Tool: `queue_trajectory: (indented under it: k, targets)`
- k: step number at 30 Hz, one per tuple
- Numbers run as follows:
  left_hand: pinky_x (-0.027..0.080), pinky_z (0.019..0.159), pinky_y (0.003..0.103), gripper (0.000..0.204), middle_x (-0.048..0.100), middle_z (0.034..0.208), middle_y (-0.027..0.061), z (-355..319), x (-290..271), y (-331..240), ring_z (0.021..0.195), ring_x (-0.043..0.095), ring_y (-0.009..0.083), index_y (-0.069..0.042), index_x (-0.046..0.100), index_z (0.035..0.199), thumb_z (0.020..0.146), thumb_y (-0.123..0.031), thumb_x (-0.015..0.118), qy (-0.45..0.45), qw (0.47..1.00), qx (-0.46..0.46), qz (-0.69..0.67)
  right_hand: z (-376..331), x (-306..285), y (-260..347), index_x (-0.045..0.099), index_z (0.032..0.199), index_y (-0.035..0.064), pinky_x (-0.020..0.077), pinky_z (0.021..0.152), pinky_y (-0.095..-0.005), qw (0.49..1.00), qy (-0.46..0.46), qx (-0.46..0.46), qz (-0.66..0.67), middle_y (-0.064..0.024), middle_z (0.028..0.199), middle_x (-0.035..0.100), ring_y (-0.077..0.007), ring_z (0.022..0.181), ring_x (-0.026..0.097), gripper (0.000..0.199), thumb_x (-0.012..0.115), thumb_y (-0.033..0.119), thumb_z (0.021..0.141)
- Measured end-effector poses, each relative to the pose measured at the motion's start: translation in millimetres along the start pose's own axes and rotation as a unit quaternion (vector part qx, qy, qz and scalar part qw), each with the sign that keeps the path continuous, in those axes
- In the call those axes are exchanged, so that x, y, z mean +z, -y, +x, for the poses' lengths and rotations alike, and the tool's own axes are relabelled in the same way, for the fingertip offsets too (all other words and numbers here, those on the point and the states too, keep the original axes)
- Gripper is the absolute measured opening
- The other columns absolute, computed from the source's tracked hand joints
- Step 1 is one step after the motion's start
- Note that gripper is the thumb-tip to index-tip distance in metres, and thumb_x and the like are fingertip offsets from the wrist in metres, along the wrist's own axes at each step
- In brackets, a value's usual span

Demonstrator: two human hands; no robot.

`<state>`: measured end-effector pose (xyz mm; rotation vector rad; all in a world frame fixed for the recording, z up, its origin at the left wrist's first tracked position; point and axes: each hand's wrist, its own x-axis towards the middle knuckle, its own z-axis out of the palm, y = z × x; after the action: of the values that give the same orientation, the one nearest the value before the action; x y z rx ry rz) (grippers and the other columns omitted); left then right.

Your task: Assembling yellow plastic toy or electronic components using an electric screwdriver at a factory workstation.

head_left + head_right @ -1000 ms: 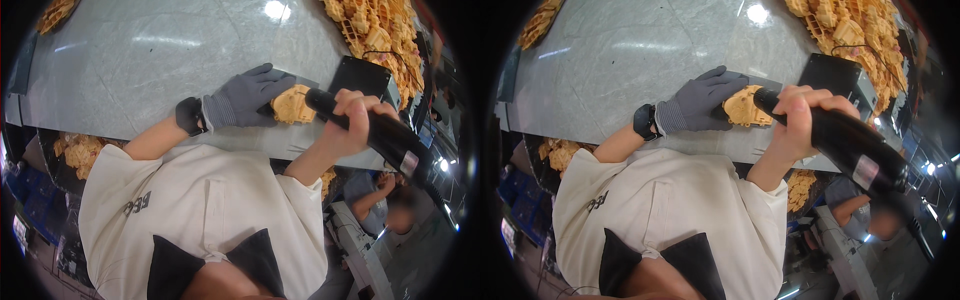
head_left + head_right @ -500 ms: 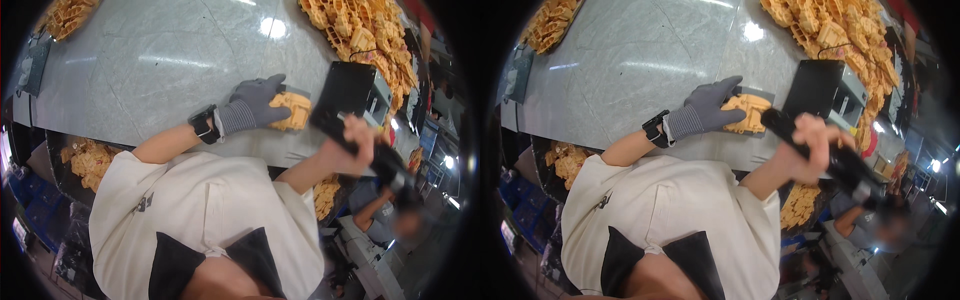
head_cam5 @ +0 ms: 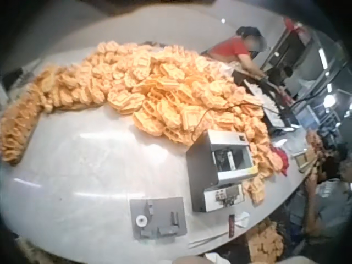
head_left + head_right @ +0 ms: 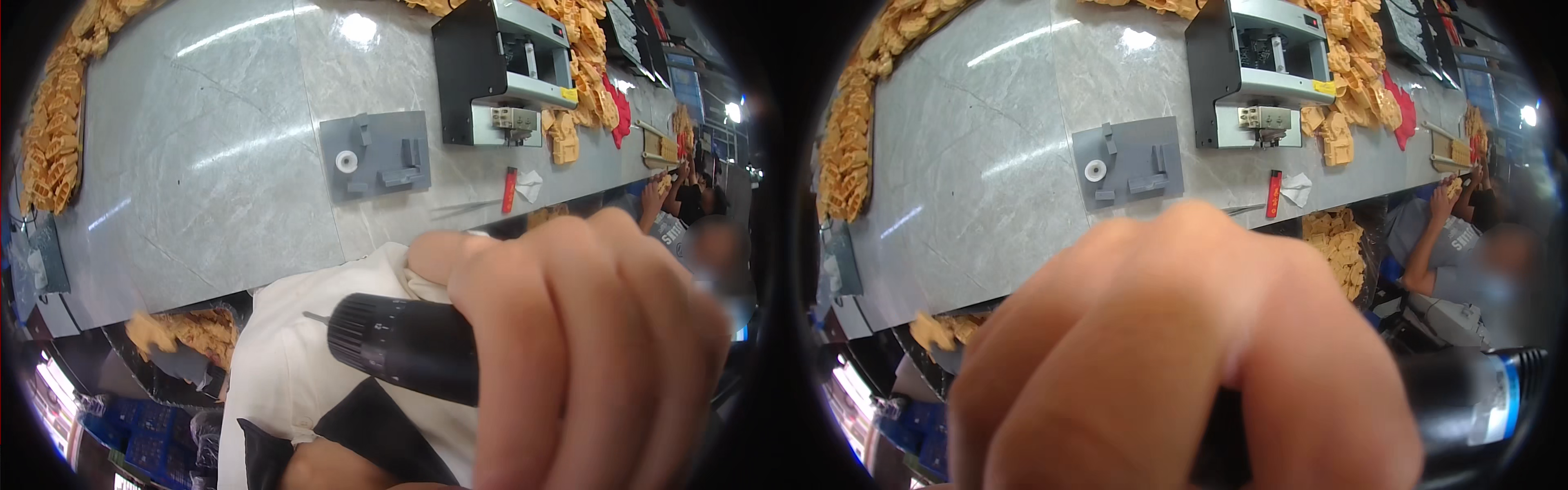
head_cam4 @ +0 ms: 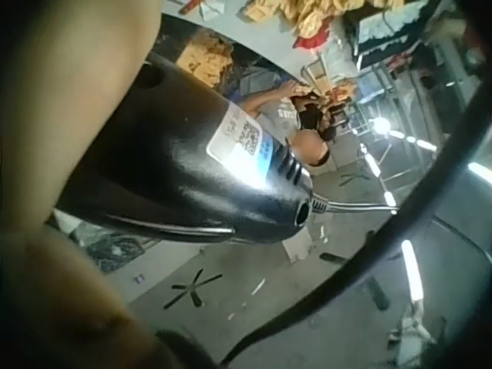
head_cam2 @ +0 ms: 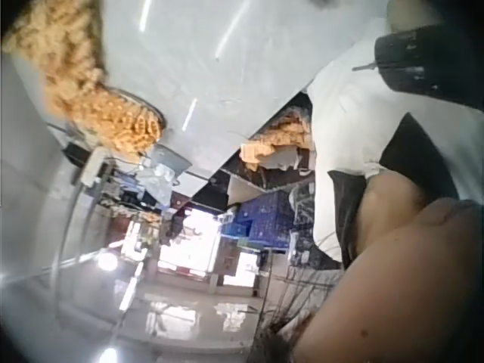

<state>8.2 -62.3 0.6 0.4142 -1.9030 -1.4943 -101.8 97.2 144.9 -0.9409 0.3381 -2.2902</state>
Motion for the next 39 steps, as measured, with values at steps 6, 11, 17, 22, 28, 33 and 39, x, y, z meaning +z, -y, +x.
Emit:
queue_trajectory:
  k: [6,11,17,22,28,33,39]
  targets:
    - [0.044,0.086,0.028,0.043,0.051,0.115,0.0112,2.3,-61.0,-2.2,0.103,0.052,0.0201,-0.001,0.042,0.123,0.084,-0.013,0.054,-0.048,0.984,0.031,0.169,0.7,-8.7,-5.0,0.053,0.064,0.0043,0.0489,0.06,-0.0333,1.0,0.019,-0.005,0.014,-0.0091,0.075,0.061,-0.0218,0.063,0.058,0.014,0.053,0.005,0.077]
    - [0.043,0.09,0.029,0.039,0.05,0.118,0.0109,16.0,-84.2,-0.6,0.107,0.05,0.0204,-0.002,0.044,0.122,0.086,-0.013,0.051,-0.073,0.952,0.078,0.285,-7.3,-18.1,-4.5,0.054,0.064,0.0037,0.0491,0.063,-0.0342,0.999,0.044,-0.03,-0.003,-0.0097,0.077,0.061,-0.0225,0.068,0.058,0.013,0.054,0.006,0.077]
    - [0.041,0.088,0.031,0.037,0.055,0.11,0.0096,154.3,7.5,-21.8,0.102,0.052,0.0234,-0.007,0.052,0.114,0.078,-0.009,0.062,0.094,0.881,0.349,0.306,12.4,-47.1,33.6,0.055,0.07,-0.0001,0.0501,0.059,-0.0359,0.972,0.231,-0.016,0.036,-0.0162,0.076,0.06,-0.0265,0.069,0.058,0.009,0.057,0.003,0.078]
    - [0.027,0.096,0.048,0.032,0.048,0.119,0.0084,278.3,192.7,2.9,0.115,0.04,0.0264,-0.019,0.058,0.109,0.08,-0.031,0.053,0.241,0.835,0.236,0.435,-39.3,-82.6,65.5,0.05,0.081,-0.0001,0.0501,0.061,-0.0352,0.985,0.09,-0.002,-0.149,-0.015,0.078,0.056,-0.0252,0.065,0.055,0.017,0.065,0.003,0.073]
    - [0.011,0.099,0.061,0.048,0.037,0.133,0.0051,315.7,232.6,40.2,0.121,0.034,0.0319,-0.027,0.062,0.105,0.069,-0.058,0.055,0.333,0.699,0.152,0.614,-67.9,-131.4,75.1,0.045,0.087,0.0028,0.0481,0.057,-0.0342,0.991,0.04,-0.04,-0.119,-0.0131,0.086,0.051,-0.0236,0.067,0.053,0.025,0.063,-0.001,0.07]
    - [0.017,0.097,0.06,0.04,0.049,0.107,0.0063,298.1,180.9,34.2,0.107,0.044,0.0286,-0.016,0.066,0.077,0.072,-0.053,0.052,0.291,0.744,0.2,0.567,-58.6,-145.7,66.5,0.045,0.088,0.0033,0.0474,0.058,-0.0336,0.992,0.029,-0.017,-0.121,-0.0124,0.085,0.051,-0.023,0.066,0.053,0.026,0.062,-0.002,0.069]
    - [0.019,0.099,0.059,0.048,0.045,0.124,0.0099,263.4,161.1,20.6,0.119,0.038,0.0308,-0.008,0.067,0.08,0.08,-0.05,0.043,0.326,0.755,0.202,0.532,-51.4,-156.1,66.8,0.042,0.089,0.0042,0.0458,0.057,-0.0332,0.99,0.051,0.004,-0.133,-0.0108,0.085,0.047,-0.0233,0.066,0.051,0.031,0.06,-0.002,0.065]
